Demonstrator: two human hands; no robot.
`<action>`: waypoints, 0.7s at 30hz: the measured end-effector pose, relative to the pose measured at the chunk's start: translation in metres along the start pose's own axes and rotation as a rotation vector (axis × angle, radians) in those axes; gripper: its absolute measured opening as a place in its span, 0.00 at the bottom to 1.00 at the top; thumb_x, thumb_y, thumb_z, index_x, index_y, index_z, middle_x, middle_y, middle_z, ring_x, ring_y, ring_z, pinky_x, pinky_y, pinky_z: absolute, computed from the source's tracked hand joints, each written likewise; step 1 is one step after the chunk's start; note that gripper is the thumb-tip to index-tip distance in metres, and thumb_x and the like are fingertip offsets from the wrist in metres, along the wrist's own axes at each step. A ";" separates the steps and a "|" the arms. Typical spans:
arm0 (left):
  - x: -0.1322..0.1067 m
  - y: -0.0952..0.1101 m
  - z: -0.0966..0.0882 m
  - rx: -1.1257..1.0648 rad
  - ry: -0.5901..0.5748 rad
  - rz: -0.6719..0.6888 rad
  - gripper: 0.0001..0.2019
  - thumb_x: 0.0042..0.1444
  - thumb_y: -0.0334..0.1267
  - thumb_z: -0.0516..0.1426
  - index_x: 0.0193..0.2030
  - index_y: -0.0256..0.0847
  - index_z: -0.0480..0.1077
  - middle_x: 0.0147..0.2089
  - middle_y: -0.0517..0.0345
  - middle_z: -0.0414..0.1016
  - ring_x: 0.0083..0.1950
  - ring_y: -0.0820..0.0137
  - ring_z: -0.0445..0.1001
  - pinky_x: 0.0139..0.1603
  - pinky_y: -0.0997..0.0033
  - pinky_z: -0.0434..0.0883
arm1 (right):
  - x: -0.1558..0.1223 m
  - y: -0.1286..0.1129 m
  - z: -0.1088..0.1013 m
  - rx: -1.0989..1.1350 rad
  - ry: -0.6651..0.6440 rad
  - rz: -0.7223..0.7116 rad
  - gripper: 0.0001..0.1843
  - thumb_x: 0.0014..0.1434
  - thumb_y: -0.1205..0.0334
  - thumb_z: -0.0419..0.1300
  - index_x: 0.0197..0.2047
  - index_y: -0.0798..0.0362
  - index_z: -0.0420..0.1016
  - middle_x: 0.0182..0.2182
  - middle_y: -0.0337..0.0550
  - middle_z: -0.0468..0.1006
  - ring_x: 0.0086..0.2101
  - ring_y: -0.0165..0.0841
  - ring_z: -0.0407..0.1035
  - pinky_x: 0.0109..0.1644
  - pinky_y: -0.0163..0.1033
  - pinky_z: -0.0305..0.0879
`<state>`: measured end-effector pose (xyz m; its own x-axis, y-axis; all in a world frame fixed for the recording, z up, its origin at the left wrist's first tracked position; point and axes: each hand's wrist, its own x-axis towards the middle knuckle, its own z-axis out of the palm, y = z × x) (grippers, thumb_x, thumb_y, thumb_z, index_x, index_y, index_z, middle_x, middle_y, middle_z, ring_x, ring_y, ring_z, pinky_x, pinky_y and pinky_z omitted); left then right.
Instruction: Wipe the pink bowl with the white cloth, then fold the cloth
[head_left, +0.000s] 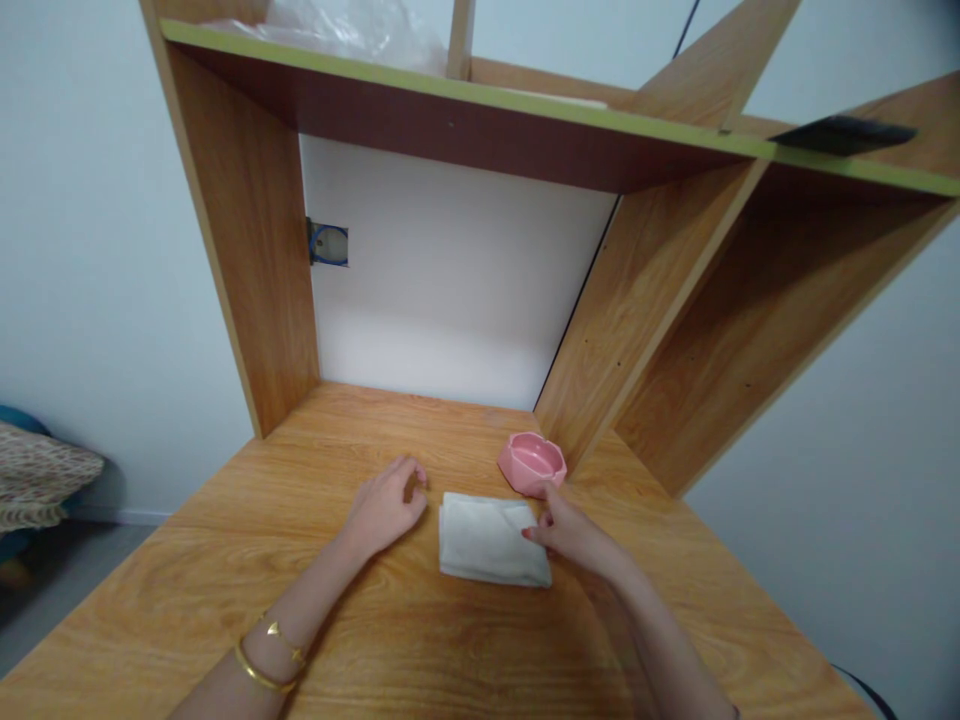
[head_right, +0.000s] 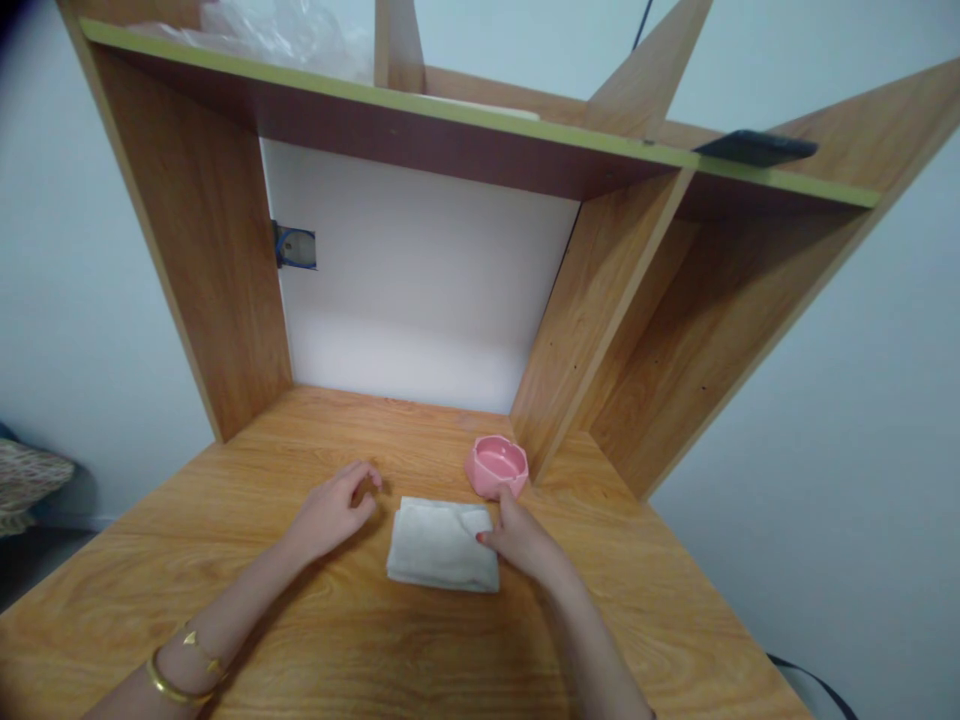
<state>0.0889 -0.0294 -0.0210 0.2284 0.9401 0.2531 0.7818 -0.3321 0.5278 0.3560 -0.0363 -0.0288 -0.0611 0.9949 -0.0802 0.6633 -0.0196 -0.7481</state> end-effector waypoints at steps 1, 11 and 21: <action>0.000 0.000 0.001 0.011 -0.001 -0.004 0.09 0.49 0.30 0.48 0.37 0.42 0.66 0.38 0.56 0.71 0.38 0.65 0.70 0.37 0.69 0.63 | 0.000 0.008 -0.009 -0.024 0.045 0.010 0.22 0.38 0.70 0.60 0.40 0.54 0.64 0.15 0.25 0.61 0.18 0.28 0.59 0.21 0.31 0.50; 0.001 -0.001 0.009 0.029 -0.023 -0.002 0.08 0.50 0.31 0.49 0.36 0.42 0.66 0.37 0.57 0.69 0.36 0.67 0.69 0.34 0.71 0.62 | 0.002 0.035 -0.055 -0.497 0.162 0.184 0.17 0.45 0.72 0.57 0.41 0.57 0.66 0.33 0.48 0.76 0.34 0.36 0.70 0.35 0.34 0.60; 0.000 -0.002 0.011 0.051 0.006 0.041 0.09 0.50 0.31 0.49 0.36 0.41 0.67 0.39 0.55 0.70 0.41 0.66 0.70 0.40 0.69 0.65 | 0.008 -0.057 0.034 -0.516 0.125 -0.371 0.18 0.57 0.64 0.49 0.49 0.58 0.67 0.46 0.53 0.71 0.49 0.38 0.63 0.53 0.41 0.57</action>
<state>0.0936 -0.0274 -0.0305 0.2574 0.9254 0.2781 0.8004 -0.3654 0.4752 0.2926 -0.0303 -0.0089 -0.2886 0.9309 0.2238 0.8900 0.3470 -0.2957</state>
